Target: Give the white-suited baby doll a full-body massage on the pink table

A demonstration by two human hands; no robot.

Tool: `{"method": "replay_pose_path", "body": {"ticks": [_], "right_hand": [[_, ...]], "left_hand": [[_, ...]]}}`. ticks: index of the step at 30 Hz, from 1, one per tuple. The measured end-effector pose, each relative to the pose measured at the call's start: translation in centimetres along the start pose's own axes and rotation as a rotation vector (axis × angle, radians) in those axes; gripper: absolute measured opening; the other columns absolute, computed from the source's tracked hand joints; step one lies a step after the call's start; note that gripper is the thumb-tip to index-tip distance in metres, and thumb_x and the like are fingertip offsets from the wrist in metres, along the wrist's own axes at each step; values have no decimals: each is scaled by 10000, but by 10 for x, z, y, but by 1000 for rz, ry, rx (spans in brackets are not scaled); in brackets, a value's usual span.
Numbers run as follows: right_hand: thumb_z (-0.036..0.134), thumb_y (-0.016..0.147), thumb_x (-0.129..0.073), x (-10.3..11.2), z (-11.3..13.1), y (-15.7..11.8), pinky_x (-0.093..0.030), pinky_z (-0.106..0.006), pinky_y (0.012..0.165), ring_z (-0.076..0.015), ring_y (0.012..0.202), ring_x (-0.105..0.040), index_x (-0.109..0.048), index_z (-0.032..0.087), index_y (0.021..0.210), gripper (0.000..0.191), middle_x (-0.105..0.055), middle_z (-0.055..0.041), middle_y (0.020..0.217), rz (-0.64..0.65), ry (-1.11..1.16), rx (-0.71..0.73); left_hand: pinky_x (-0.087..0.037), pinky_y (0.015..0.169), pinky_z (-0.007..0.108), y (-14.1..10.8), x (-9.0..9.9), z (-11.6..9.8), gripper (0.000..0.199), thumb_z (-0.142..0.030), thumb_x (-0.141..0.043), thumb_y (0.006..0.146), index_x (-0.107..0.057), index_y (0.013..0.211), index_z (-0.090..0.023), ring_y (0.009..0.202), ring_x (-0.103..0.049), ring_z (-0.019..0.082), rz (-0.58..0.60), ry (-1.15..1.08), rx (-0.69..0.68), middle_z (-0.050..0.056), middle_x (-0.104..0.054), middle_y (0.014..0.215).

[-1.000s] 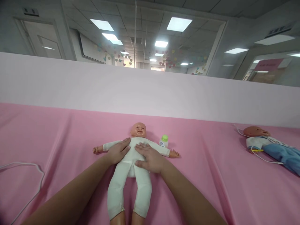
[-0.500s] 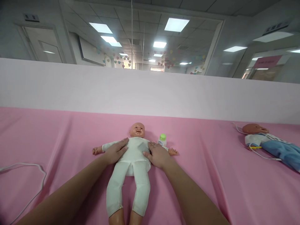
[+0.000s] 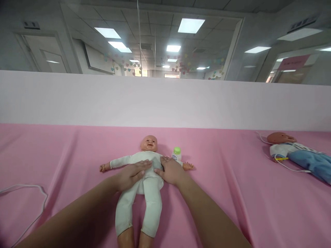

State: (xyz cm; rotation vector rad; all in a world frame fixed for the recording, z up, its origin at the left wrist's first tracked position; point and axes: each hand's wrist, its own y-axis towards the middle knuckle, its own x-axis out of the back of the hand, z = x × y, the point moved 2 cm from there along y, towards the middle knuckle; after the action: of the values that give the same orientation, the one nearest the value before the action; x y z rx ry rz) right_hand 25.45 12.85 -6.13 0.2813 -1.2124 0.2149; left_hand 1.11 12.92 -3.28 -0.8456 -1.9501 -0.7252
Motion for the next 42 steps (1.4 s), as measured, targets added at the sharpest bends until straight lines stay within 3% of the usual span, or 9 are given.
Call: {"method": "replay_pose_path", "body": {"ticks": [7,11,14,18,22,26,31,37,42], "right_hand": [[668,990,-474,7,8,-3,-353,-484,1203,-375,1477,-443,-429,114,1581,811,-454,-181,1617,7,1,4],[584,992,-514,17,15,-9,-482,-423,990,-344,1229,-637,-621,163,1356,567,-691,-155,1352,0,-10,-8],[530,1001,-511,25,26,-18,-502,-396,900,-317,1095,-687,-684,187,1226,445,-745,-134,1217,5,-12,-40],[527,1013,-504,28,58,-34,-426,-447,1144,-324,1390,-547,-633,191,1419,542,-627,-121,1474,-36,138,107],[577,1025,-496,18,85,-36,-269,-448,1284,-274,1523,-404,-562,228,1517,607,-554,-62,1556,81,347,329],[657,1021,-466,6,65,-11,-138,-489,1321,-278,1574,-302,-465,208,1583,720,-403,-77,1656,69,329,257],[675,1041,-363,-1,26,16,-204,-444,1305,-272,1584,-274,-355,139,1632,798,-320,-112,1697,-6,210,76],[714,1022,-331,4,17,5,-328,-519,1219,-389,1475,-442,-480,45,1538,858,-491,-241,1572,-3,-12,-182],[714,1025,-321,4,17,0,-272,-488,1254,-367,1526,-371,-407,51,1589,875,-428,-225,1621,10,-6,-167]], "left_hand": [[-241,1301,436,22,2,39,681,-509,-221,1082,-452,1587,-114,1557,-334,246,-124,154,247,89,-386,1660],[-280,1281,452,16,1,54,725,-537,-245,1069,-426,1594,-71,1534,-379,278,-160,184,365,134,-415,1638],[-277,1280,452,13,0,59,730,-537,-244,1068,-413,1598,-65,1536,-374,280,-173,179,361,142,-396,1645],[-295,1271,463,12,-2,61,707,-528,-274,1063,-430,1588,-81,1530,-385,282,-190,168,334,152,-411,1634],[-301,1268,450,12,-5,64,676,-492,-273,1068,-446,1574,-78,1524,-398,277,-207,180,313,159,-436,1623],[-292,1272,436,11,-9,68,705,-511,-244,1074,-425,1584,-60,1526,-393,279,-187,208,284,168,-435,1623],[-282,1277,435,12,-10,66,719,-530,-219,1077,-421,1592,-71,1529,-388,276,-181,217,284,156,-427,1631],[-278,1280,440,7,-3,71,722,-547,-267,1061,-423,1595,-87,1529,-388,284,-156,194,293,148,-418,1638],[-352,1242,456,-4,19,60,665,-551,-344,1036,-527,1536,-153,1475,-472,311,-152,225,310,124,-493,1594]]}}
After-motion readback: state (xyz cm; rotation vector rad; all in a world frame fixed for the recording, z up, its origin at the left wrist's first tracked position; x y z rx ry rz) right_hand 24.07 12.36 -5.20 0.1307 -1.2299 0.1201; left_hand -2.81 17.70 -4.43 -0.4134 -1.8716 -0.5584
